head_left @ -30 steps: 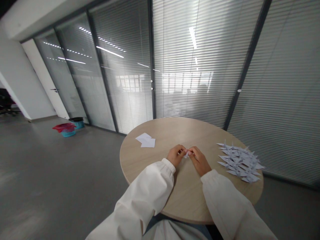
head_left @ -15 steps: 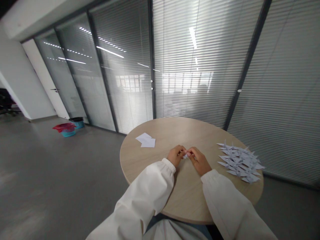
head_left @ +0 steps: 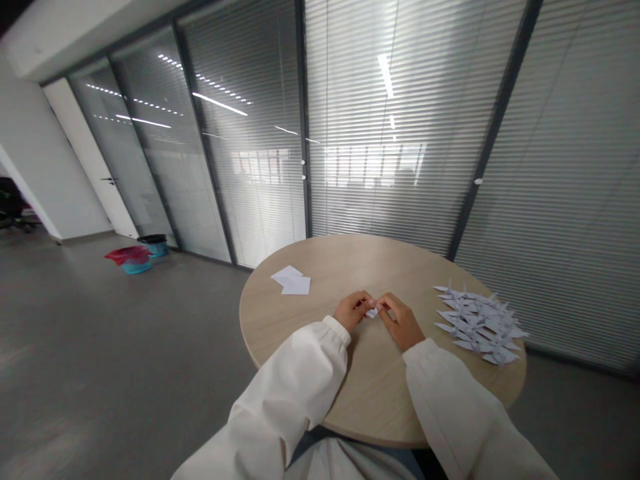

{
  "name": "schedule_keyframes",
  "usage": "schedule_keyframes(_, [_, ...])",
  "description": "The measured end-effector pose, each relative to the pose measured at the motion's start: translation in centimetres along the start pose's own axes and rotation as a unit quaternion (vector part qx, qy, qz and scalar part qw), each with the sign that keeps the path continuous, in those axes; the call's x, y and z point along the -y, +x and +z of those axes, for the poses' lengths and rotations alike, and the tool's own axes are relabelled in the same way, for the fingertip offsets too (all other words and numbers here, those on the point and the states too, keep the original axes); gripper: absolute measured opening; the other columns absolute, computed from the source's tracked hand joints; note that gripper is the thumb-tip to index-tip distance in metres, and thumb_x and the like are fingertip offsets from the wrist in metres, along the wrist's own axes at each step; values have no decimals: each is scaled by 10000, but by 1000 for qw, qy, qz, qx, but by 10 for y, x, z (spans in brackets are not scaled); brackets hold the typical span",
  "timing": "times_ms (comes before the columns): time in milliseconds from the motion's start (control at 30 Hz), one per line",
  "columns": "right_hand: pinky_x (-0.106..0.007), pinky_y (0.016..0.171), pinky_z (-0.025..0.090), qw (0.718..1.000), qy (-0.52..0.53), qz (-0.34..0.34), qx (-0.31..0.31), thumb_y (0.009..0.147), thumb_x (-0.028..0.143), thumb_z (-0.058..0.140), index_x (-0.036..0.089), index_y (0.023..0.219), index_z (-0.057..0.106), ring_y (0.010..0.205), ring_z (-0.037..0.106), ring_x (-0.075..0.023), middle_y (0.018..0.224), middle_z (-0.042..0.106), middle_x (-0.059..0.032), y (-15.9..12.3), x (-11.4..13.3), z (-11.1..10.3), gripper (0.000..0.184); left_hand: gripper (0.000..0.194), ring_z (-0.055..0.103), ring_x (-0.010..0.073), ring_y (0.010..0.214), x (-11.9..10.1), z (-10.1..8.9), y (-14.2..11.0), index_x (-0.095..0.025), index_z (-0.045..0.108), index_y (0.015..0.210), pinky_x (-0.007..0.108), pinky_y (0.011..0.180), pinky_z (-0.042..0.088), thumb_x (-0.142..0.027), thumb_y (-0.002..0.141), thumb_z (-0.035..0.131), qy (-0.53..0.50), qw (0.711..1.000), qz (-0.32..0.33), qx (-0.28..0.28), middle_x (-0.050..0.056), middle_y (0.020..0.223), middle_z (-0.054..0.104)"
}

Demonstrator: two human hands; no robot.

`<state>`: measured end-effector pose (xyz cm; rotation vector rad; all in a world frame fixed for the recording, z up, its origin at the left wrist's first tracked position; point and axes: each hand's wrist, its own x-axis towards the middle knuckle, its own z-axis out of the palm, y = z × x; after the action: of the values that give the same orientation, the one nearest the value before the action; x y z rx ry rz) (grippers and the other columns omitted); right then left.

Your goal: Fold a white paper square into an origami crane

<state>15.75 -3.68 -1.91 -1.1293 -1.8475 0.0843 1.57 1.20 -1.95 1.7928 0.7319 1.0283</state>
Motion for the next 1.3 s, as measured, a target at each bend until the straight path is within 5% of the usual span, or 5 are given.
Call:
schedule_keyframes(400, [-244, 661, 400, 999, 19, 46, -3, 881, 313, 282, 196, 784, 512, 709, 518, -148, 744, 566, -17, 0, 0, -1, 276, 346, 377, 57, 423, 0, -1, 1, -130, 526, 680, 177, 413, 287, -470, 731, 496, 9, 1000, -3, -25, -34, 506, 457])
schedule_keyframes(800, [-236, 627, 408, 1000, 10, 15, -8, 847, 290, 368, 197, 733, 511, 660, 516, -140, 714, 555, -15, 1, 1, -4, 205, 403, 373, 52, 409, 2, -1, 3, -125, 533, 683, 178, 391, 280, -527, 702, 509, -16, 1000, -18, -17, -43, 488, 437])
schedule_keyframes(1133, [-248, 628, 402, 994, -73, 11, -75, 851, 306, 378, 189, 795, 527, 688, 511, -150, 754, 563, -41, -2, -11, 2, 198, 473, 580, 124, 624, -8, 5, -1, -155, 456, 878, 217, 447, 441, -494, 606, 641, -147, 982, -114, -40, 26, 804, 505])
schedule_keyframes(1300, [-250, 624, 417, 996, -62, 1, -62, 837, 306, 412, 195, 788, 543, 689, 525, -149, 769, 578, -40, -2, -8, 3, 179, 448, 591, 120, 649, -7, 3, 0, -137, 476, 871, 244, 525, 483, -338, 556, 725, -169, 982, -77, -46, 20, 795, 529])
